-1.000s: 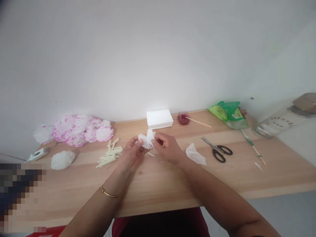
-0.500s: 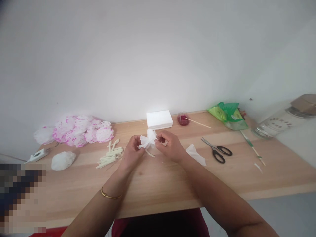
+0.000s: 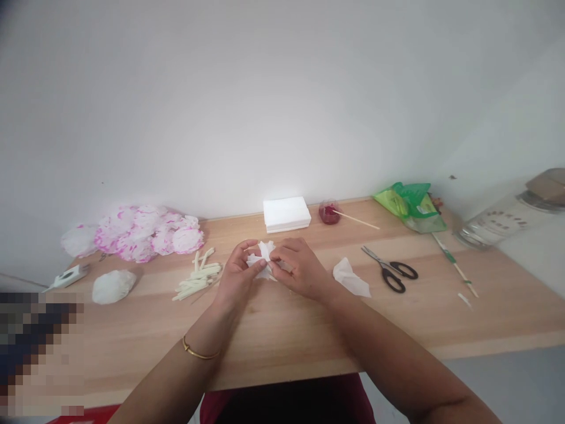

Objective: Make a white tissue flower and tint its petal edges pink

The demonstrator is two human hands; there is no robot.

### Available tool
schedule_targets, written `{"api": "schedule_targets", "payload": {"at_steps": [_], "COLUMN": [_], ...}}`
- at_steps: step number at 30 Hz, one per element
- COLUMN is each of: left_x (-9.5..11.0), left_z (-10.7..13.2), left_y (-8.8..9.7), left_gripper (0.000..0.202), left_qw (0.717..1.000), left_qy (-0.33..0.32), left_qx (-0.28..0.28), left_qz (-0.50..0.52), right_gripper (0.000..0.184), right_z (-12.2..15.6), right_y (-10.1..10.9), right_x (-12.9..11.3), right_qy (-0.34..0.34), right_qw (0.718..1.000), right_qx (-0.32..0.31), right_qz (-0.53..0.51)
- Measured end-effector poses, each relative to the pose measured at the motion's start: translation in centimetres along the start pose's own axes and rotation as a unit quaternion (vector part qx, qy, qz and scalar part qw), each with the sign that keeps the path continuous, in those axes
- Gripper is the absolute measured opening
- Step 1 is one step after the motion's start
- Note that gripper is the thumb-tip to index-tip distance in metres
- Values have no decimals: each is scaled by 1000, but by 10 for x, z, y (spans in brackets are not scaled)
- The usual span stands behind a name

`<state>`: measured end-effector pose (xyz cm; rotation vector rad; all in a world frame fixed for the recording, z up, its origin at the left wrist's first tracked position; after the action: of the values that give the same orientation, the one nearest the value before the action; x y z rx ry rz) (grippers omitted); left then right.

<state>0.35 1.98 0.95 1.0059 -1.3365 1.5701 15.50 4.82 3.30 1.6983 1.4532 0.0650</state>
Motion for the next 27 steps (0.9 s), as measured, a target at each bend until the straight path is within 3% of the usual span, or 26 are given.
{"api": "schedule_targets", "payload": {"at_steps": [5,9,17,20,23,27], "left_x": [2,4,11,13,14,14], "left_z": [-1,2,14,14,14,14], "left_y": [5,7,3,0,-1,0], "left_gripper": [46,37,25,19,15,12], "left_qw": [993,972,869,849,847,851], "left_qy": [-88,-175,-332,-362,-364,-357], "left_qx": [43,67,41,31,27,24], "left_qz": [-58,-140,-365,-383,-387,-385], "right_gripper": [11,6,6,8,9,9], "right_z": [-1,-1,-4,-4,-4,-4], "right_y": [2,5,9,9,10,9], "right_x": [-1,-2,-4,-3,-2,-6], "right_qy": [-3,-19,-97,-110,-116,-68], "right_qw": [1000,1000,994,992,991,995], "right_qx": [2,23,54,51,43,23], "right_qz": [6,2,-19,-28,-46,-69]}}
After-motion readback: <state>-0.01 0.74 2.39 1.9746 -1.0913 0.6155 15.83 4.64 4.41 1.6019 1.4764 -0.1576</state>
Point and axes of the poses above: each hand's wrist, its own z-axis away from the middle knuckle, its own y-axis out of the back of the hand, x = y × z, the point moved 2 cm from there along -z, towards the middle knuckle, and after that the axes turned 4 degrees about y, right-handed, at the moved point
